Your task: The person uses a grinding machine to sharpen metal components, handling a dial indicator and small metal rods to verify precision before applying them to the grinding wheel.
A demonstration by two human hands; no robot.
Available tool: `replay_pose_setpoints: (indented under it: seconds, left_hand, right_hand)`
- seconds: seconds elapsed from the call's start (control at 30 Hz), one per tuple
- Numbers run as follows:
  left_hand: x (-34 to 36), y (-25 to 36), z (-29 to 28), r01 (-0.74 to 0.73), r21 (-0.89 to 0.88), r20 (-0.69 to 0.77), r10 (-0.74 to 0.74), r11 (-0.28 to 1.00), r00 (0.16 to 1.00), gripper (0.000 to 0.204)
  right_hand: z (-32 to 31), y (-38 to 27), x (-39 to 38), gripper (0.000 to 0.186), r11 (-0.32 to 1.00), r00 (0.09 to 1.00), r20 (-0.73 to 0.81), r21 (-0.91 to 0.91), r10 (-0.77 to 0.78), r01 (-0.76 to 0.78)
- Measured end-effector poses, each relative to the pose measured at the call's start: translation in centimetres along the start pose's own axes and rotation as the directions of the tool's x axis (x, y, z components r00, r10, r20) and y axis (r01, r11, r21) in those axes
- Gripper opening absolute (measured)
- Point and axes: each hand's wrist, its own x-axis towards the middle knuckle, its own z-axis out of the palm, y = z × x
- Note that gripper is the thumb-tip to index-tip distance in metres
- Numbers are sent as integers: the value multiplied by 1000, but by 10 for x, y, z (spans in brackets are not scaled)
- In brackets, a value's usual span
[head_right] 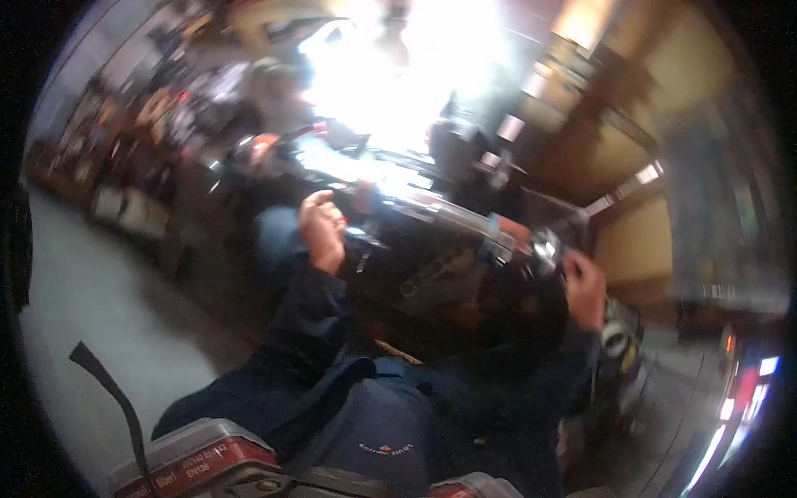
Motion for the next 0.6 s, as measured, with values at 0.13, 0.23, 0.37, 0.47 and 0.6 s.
replay_pose_setpoints:
  seconds: [0.13,0.23,0.37,0.47,0.6]
  left_hand:
    - [55,-35,-44,253,-127,3,-254,959,967,20]
    - [39,-26,-55,312,1,71,-311,950,948,15]
    - [16,-4,-27,234,198,-29,-234,952,972,13]
    - [32,-2,-28,322,159,25,-329,933,944,20]
    - [33,18,-43,456,9,44,-456,890,889,20]
  right_hand:
    - [70,37,29,32,946,931,-284,162,-228,281]
    - [92,49,-1,31,991,994,-44,87,102,-98]
    - [39,-1,-80,25,956,947,-174,171,269,-240]
    - [0,42,-141,20,965,808,-536,52,246,-259]
    - [-23,188,-217,25,632,588,-646,-204,487,-748]
